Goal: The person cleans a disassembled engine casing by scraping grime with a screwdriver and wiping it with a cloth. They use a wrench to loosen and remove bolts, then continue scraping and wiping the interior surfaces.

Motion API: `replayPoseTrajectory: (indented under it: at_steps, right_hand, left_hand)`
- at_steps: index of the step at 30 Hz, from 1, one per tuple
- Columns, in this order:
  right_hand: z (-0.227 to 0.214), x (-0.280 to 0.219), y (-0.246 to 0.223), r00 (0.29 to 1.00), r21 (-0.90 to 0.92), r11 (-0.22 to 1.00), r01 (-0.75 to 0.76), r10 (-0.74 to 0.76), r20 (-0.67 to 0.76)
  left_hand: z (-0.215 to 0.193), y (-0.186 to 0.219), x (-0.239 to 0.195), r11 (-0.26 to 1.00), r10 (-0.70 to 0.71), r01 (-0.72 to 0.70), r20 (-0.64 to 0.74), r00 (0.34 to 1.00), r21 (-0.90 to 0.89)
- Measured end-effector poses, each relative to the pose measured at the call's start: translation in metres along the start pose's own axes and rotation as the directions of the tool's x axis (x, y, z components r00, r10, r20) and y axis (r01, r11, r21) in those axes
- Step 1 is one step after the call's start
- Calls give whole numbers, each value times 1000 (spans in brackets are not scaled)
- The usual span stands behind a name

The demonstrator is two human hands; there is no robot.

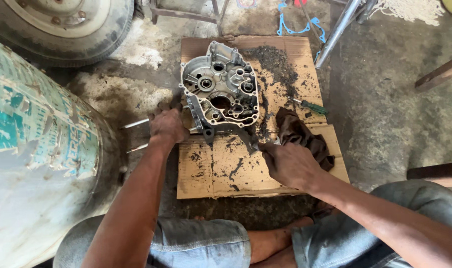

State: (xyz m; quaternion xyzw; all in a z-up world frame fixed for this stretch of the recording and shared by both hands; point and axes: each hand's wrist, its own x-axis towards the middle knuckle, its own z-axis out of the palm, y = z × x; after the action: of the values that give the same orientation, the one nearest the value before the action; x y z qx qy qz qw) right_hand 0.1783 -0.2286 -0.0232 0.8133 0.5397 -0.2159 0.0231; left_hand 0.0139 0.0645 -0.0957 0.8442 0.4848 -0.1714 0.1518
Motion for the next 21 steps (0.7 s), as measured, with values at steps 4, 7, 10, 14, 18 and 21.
replayPoseTrajectory:
  at_steps: [4, 7, 10, 14, 18, 21]
  right_hand:
    - [-1, -15, -6, 998, -28, 998, -47, 48, 37]
    - [-4, 1, -8, 998, 64, 998, -20, 24, -62]
    - [-1, -10, -10, 998, 70, 996, -61, 59, 26]
    - [-4, -14, -8, 997, 6, 1000, 11, -10, -74]
    - [0, -18, -4, 981, -1, 995, 97, -96, -168]
    - [-4, -12, -3, 999, 11, 1000, 15, -15, -42]
  left_hand:
    - [5, -6, 3, 999, 8, -9, -19, 1000, -41]
    - [0, 2, -3, 999, -18, 19, 14, 1000, -50]
    - [-9, 4, -15, 1000, 0, 0, 3, 1000, -12]
    - [-4, 3, -11, 1000, -7, 6, -21, 1000, -24]
    - [-4, 0, -10, 998, 0, -2, -35, 999, -57]
    - [-1, 1, -6, 1000, -16, 15, 40, 999, 26]
